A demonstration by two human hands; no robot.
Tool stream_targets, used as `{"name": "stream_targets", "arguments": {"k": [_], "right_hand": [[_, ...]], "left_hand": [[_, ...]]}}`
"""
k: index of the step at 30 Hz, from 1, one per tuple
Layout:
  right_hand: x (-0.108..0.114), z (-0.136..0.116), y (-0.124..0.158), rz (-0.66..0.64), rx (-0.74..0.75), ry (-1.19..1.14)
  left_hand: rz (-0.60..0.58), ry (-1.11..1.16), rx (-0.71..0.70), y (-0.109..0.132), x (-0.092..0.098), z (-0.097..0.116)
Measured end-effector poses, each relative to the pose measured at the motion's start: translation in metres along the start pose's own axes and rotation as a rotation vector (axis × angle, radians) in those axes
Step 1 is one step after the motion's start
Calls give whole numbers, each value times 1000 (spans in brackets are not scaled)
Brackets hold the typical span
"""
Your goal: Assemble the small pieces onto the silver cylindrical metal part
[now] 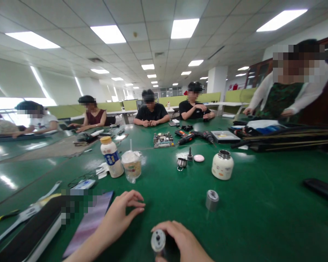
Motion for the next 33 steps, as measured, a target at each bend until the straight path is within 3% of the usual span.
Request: {"name": "stream_targets", "arguments": {"k": [3, 5, 10, 16, 24, 33], "right_hand": [[0, -2, 1, -1, -1, 1], [0, -2, 1, 5, -4, 0], [0, -1, 1, 17, -3, -4], [-2, 3, 2, 55, 14, 11], [-2, 2, 2, 51, 11, -2], [-1, 0, 2, 53, 28, 19]], "left_hand": [[-56, -16, 31, -3, -10, -15], [-34, -4, 12, -2, -12, -13], [44, 210, -95, 11, -7, 22], [-59, 318, -232, 32, -18, 60], [-53, 214, -241, 33, -20, 61], [-19, 177, -136, 31, -21, 53]]}}
Point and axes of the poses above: each hand's wrist, its own y-axis away from the middle knuckle, its own x-axis out of the back of the hand, z = x × y, the point moved 6 cm from there along -y, towards the middle knuckle
